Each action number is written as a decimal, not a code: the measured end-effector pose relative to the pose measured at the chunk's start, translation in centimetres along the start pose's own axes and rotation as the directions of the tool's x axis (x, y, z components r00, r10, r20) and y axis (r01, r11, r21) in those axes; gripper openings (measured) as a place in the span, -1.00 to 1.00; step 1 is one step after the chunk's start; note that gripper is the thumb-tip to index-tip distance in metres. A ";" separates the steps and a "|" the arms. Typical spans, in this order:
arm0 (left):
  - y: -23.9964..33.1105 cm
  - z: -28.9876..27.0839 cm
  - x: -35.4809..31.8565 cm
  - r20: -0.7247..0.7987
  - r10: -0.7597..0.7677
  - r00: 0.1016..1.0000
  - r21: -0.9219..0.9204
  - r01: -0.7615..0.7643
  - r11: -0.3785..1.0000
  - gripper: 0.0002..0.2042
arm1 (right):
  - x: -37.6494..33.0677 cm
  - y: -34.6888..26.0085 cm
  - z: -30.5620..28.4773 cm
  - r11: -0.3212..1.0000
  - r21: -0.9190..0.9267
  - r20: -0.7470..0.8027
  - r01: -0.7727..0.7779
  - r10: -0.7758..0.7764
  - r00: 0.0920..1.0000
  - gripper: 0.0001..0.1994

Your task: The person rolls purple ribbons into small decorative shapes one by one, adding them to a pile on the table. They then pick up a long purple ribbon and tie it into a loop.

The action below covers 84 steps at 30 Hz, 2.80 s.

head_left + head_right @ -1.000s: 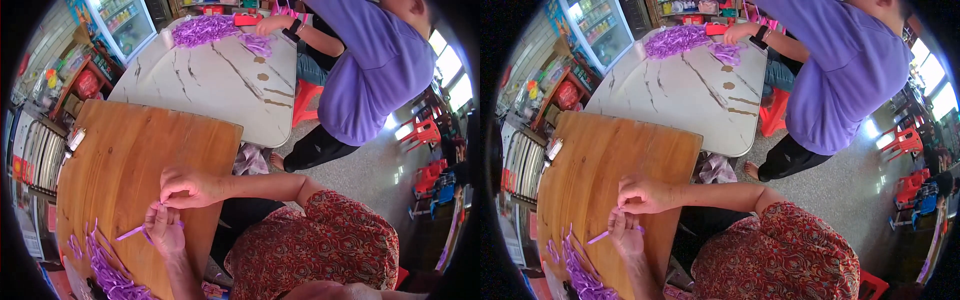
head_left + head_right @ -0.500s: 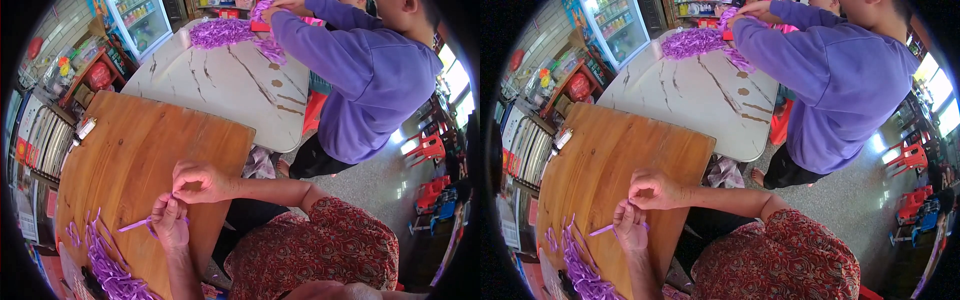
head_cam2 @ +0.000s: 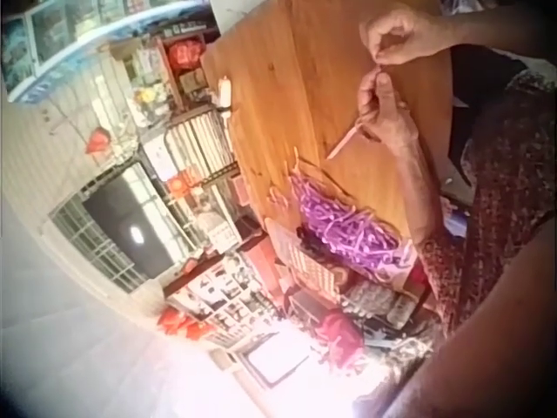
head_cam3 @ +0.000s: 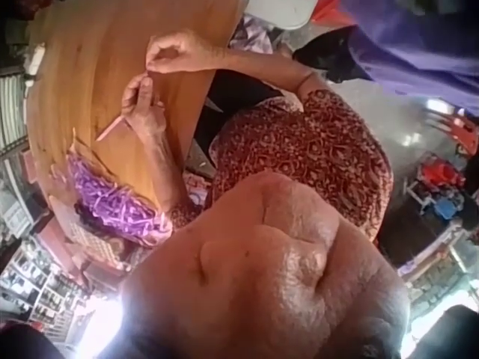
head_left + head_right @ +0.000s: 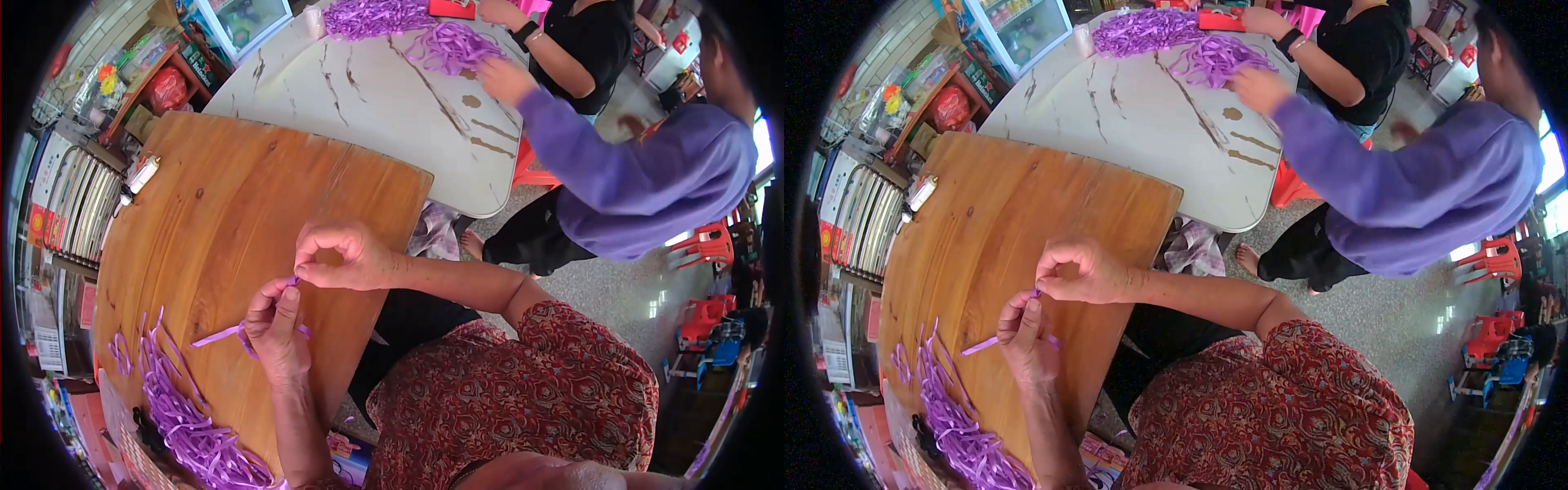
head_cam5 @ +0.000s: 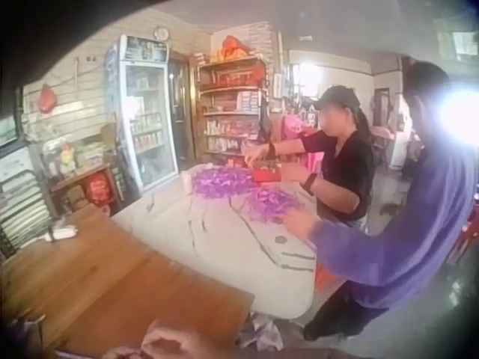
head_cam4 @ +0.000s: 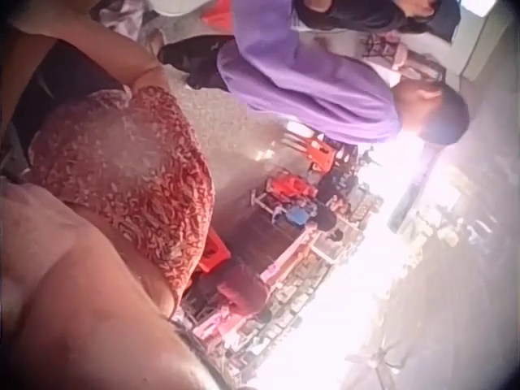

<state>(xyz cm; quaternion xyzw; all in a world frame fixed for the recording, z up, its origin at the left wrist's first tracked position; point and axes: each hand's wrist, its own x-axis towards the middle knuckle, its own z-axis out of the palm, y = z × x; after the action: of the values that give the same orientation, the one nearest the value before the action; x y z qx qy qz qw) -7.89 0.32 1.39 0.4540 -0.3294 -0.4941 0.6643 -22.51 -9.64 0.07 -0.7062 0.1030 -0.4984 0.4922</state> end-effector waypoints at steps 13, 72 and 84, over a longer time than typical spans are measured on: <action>0.5 0.6 -0.3 -0.097 -0.035 0.995 0.066 0.041 0.997 -0.93 | 0.1 -0.8 -1.7 0.998 -0.013 0.052 -0.060 0.060 0.997 -0.68; 0.1 0.3 0.2 0.307 0.293 0.905 0.576 -0.422 0.700 -0.91 | 0.8 -2.2 -4.1 0.763 -0.527 0.430 0.373 -0.139 0.892 -0.87; 3.4 -9.2 -1.4 -0.077 0.650 0.756 0.894 -0.236 0.381 -0.91 | 2.1 2.9 -8.1 0.744 -0.667 0.056 0.028 0.012 0.998 -0.81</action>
<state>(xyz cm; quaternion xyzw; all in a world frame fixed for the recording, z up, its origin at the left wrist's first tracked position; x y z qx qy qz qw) 1.06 4.51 1.10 0.7003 -0.4861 0.0426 0.5209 -27.06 -17.16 -0.82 -0.8498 0.2575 -0.4105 0.2077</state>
